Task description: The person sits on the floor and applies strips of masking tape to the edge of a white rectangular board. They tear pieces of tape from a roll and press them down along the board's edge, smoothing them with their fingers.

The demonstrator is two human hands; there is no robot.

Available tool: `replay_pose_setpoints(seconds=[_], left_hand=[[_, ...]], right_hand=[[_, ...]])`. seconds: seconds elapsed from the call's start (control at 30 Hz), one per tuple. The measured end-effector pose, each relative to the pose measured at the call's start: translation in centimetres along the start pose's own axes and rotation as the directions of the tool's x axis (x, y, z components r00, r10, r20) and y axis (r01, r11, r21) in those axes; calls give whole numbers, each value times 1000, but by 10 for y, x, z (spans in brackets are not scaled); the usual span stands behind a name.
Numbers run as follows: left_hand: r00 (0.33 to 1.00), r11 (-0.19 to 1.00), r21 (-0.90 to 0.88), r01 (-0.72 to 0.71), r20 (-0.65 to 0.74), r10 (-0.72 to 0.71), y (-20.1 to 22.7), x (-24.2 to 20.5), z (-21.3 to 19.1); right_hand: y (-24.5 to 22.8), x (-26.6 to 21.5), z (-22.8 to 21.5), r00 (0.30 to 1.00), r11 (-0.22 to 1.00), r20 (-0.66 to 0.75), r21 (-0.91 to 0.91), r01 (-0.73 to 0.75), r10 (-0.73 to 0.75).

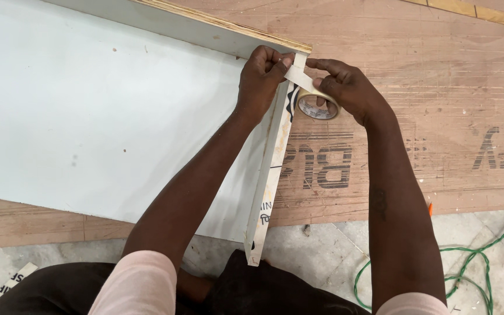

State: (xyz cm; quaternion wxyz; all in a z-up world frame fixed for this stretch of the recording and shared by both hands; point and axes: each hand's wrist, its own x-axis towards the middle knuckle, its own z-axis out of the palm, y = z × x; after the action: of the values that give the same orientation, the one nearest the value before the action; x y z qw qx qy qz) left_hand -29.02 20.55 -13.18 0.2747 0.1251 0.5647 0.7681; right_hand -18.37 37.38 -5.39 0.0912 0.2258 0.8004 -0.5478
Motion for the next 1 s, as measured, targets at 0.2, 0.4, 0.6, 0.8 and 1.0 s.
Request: replay_pose_setpoints(seconds=[0.2, 0.4, 0.6, 0.8, 1.0], left_hand=[[998, 1000, -5, 12, 56, -12, -2, 3, -6], [990, 999, -39, 17, 141, -11, -4, 9, -14], [989, 1000, 25, -3, 150, -1, -9, 12, -18], [994, 995, 12, 94, -53, -93, -15, 11, 1], [965, 985, 66, 159, -222, -141, -5, 16, 14]], right_hand=[[-4, -6, 4, 998, 998, 3, 19, -56, 56], [-2, -5, 3, 999, 998, 32, 63, -21, 19], [-11, -4, 3, 994, 992, -74, -87, -92, 85], [-17, -5, -15, 986, 981, -164, -189, -30, -1], [-16, 6, -14, 981, 978, -182, -207, 25, -63]])
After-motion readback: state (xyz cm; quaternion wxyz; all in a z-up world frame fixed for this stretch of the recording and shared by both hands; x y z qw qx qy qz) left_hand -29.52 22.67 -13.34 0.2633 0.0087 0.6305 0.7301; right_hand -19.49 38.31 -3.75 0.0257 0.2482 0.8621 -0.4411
